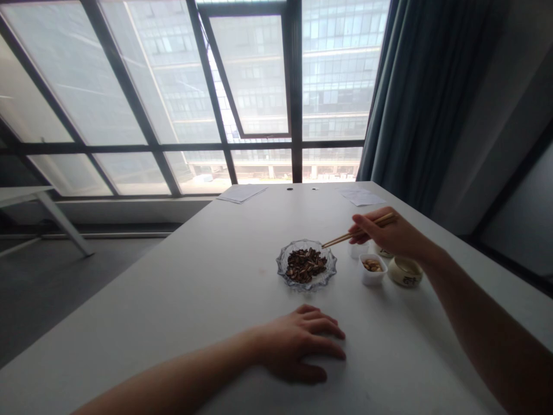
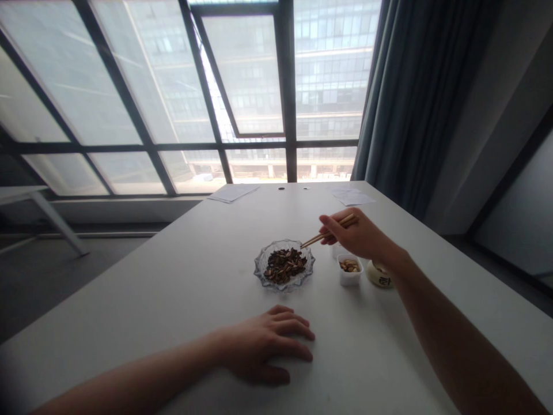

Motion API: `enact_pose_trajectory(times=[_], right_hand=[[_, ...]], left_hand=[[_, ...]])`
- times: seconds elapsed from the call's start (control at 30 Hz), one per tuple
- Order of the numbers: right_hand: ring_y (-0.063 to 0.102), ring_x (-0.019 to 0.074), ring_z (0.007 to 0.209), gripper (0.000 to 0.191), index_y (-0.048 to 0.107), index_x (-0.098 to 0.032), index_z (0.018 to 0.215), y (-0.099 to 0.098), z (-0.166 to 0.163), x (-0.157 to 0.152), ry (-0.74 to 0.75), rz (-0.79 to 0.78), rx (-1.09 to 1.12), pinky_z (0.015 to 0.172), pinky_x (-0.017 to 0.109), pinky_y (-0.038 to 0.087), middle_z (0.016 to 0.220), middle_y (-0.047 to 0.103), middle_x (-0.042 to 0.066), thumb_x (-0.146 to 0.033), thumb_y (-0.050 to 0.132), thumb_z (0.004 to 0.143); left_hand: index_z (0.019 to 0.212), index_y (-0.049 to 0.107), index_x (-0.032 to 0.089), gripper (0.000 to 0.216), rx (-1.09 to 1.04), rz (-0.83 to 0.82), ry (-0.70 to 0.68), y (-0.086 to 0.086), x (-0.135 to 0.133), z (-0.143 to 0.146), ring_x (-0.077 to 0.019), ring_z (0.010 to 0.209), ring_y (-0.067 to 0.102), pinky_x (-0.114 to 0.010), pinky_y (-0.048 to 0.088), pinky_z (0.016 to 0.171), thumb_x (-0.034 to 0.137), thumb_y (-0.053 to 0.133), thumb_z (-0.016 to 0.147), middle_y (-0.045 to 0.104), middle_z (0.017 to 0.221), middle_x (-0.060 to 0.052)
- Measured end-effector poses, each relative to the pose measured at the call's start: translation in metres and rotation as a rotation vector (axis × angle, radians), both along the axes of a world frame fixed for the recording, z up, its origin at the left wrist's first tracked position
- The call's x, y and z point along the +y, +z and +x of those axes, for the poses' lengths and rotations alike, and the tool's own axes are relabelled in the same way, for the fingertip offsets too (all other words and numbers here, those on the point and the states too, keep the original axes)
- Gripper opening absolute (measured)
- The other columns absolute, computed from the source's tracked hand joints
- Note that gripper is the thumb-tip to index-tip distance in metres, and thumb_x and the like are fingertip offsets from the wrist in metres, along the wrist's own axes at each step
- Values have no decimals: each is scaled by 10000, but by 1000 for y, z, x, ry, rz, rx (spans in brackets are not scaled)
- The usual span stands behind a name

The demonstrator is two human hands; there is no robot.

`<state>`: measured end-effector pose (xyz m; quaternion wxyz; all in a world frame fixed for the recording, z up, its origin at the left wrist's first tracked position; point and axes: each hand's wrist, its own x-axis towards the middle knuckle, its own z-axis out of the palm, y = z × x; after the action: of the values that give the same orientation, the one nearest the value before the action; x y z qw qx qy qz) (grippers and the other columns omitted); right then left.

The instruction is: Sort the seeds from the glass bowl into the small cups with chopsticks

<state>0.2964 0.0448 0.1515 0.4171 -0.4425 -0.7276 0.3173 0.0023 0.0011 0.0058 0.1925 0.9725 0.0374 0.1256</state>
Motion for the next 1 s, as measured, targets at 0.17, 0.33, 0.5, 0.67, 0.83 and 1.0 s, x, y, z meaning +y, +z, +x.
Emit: enact_pose_trajectory(times=[0.17, 0.33, 0.5, 0.67, 0.83, 1.0], right_hand=[[814, 306, 719, 625, 834, -147, 791, 42, 51, -32, -243, 36, -67, 651, 367, 696, 786, 811, 178, -763, 734, 815], [813, 321, 721, 504, 851, -217, 751, 52, 102, -46, -357, -97, -134, 638, 382, 689, 814, 812, 194, -701, 748, 847], [821, 342, 812, 425, 867, -181, 783, 42, 118, -36, -274, -274, -198, 726, 384, 685, 877, 814, 231, -602, 822, 814], [823, 327, 794, 418, 870, -154, 843, 39, 115, -26, -222, -304, -247, 731, 374, 680, 839, 816, 215, -570, 838, 806], [821, 305, 787, 446, 864, -164, 845, 43, 108, -29, -266, -170, -232, 709, 349, 682, 862, 821, 198, -605, 803, 842], [814, 287, 764, 549, 829, -133, 867, 38, 60, -28, -267, 106, -39, 702, 352, 683, 818, 819, 160, -677, 755, 863]], left_hand=[[1426, 580, 299, 542, 14, -8, 2, 3, -1, 0, -270, 1427, 540, -427, 290, 1270, 577, 628, 963, 606, 1508, -80], [1425, 582, 299, 535, 29, -5, 3, 5, -1, -2, -289, 1419, 547, -448, 314, 1261, 558, 632, 959, 612, 1496, -96], [1423, 583, 304, 522, 30, -7, 7, 3, 0, -3, -278, 1424, 541, -445, 306, 1261, 534, 637, 957, 608, 1503, -82], [1431, 577, 300, 553, 50, -4, 7, 3, 1, -3, -295, 1426, 540, -461, 308, 1266, 553, 646, 945, 602, 1506, -98], [1425, 580, 300, 528, 33, 5, 4, 3, 1, -3, -286, 1425, 543, -451, 308, 1269, 533, 639, 955, 608, 1499, -96], [1420, 582, 296, 521, 18, -2, 1, 4, 0, -2, -277, 1421, 544, -437, 312, 1262, 525, 641, 955, 609, 1500, -88]])
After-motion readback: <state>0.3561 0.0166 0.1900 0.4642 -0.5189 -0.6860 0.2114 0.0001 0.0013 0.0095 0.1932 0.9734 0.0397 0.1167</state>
